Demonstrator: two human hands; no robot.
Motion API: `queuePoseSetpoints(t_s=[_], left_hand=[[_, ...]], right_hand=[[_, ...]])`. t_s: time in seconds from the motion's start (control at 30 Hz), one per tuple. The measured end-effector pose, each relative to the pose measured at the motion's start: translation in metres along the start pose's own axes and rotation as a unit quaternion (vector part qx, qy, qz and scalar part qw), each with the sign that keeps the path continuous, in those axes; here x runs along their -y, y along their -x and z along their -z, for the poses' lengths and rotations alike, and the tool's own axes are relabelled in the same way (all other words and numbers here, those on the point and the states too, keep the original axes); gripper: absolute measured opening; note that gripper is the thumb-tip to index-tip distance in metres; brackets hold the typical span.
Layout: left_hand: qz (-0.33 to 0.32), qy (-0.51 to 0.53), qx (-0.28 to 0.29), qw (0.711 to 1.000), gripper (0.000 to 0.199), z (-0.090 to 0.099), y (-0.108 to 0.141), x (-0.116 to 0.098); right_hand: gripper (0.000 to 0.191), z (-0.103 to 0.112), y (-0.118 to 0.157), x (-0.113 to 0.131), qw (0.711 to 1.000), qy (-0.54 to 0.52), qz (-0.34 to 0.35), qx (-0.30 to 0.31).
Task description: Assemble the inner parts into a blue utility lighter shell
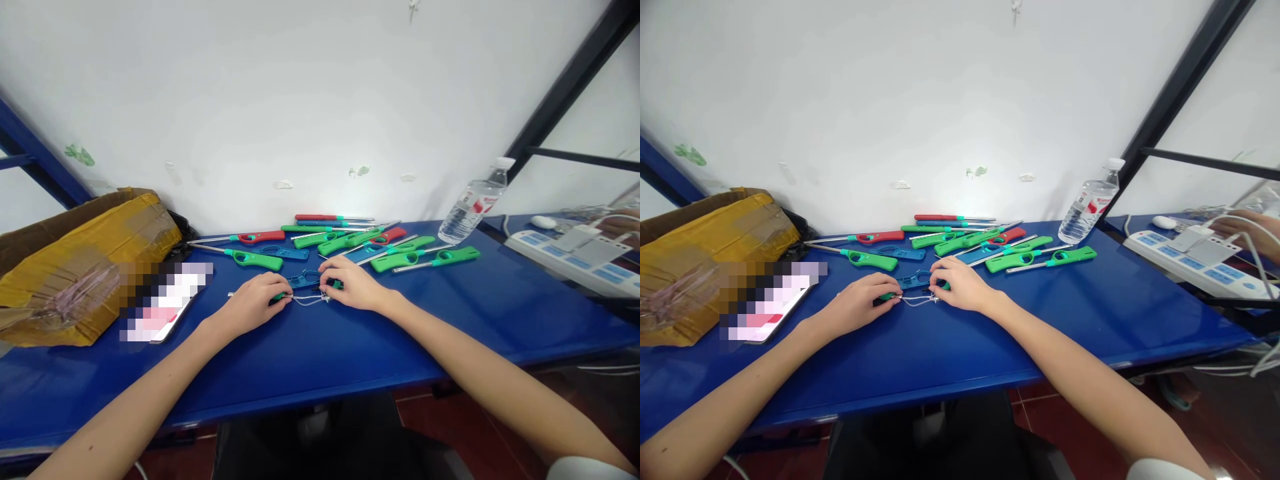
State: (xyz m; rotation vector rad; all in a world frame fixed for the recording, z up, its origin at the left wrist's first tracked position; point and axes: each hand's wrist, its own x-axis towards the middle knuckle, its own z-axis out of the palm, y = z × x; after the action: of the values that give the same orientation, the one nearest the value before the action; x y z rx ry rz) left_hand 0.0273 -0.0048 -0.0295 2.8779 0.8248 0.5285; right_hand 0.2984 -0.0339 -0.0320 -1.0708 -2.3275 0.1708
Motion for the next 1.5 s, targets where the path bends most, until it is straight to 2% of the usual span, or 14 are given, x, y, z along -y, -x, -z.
queuePoseSetpoints(t_s=[0.13, 0.27, 0.43, 0.53, 0.63, 0.73, 0.83, 0.97, 1.17, 1.3, 1.5], left_hand=[[-0.007, 0.005, -0.005, 1.000, 0.017, 0.000, 0.000, -0.001], [-0.004, 0.017, -0.005, 1.000, 0.016, 0.001, -0.002, -0.001], [-0.001, 0.022, -0.001, 1.000, 0.017, 0.001, -0.003, 0.001], [-0.001, 0.021, 0.002, 1.000, 0.018, 0.001, -0.003, 0.003], [-0.006, 0.020, -0.008, 1.000, 0.017, 0.002, -0.002, 0.004], [0.005, 0.007, -0.047, 0.999, 0.018, 0.004, -0.001, 0.004], [0.023, -0.023, -0.085, 0.996, 0.022, 0.004, -0.001, 0.006], [0.030, -0.037, -0.114, 0.992, 0.023, 0.001, -0.002, 0.011], [0.022, -0.037, -0.108, 0.993, 0.026, -0.003, -0.003, 0.014], [0.023, -0.035, -0.101, 0.994, 0.026, 0.001, -0.002, 0.014], [0.058, -0.014, -0.079, 0.995, 0.039, 0.010, 0.000, 0.019]], right_hand=[[0.009, 0.003, -0.003, 0.000, 1.000, 0.006, -0.015, 0.017], [0.007, 0.007, -0.010, 0.000, 0.996, 0.041, -0.034, 0.068], [0.011, 0.009, -0.013, -0.001, 0.995, 0.031, -0.026, 0.095], [0.010, 0.008, -0.013, -0.003, 0.997, 0.021, -0.013, 0.076], [0.009, 0.005, -0.013, -0.004, 1.000, -0.001, 0.005, 0.024], [0.009, 0.003, -0.013, -0.004, 0.999, -0.021, 0.014, -0.026], [0.010, 0.000, -0.014, -0.003, 0.999, -0.019, -0.013, -0.046], [0.011, -0.003, -0.016, -0.003, 0.998, -0.024, -0.041, -0.049], [0.010, -0.003, -0.033, -0.005, 0.995, -0.049, -0.069, -0.044], [0.011, -0.008, -0.042, -0.001, 0.996, -0.050, -0.062, -0.044], [0.016, -0.014, -0.033, -0.001, 0.998, -0.023, -0.053, -0.029]])
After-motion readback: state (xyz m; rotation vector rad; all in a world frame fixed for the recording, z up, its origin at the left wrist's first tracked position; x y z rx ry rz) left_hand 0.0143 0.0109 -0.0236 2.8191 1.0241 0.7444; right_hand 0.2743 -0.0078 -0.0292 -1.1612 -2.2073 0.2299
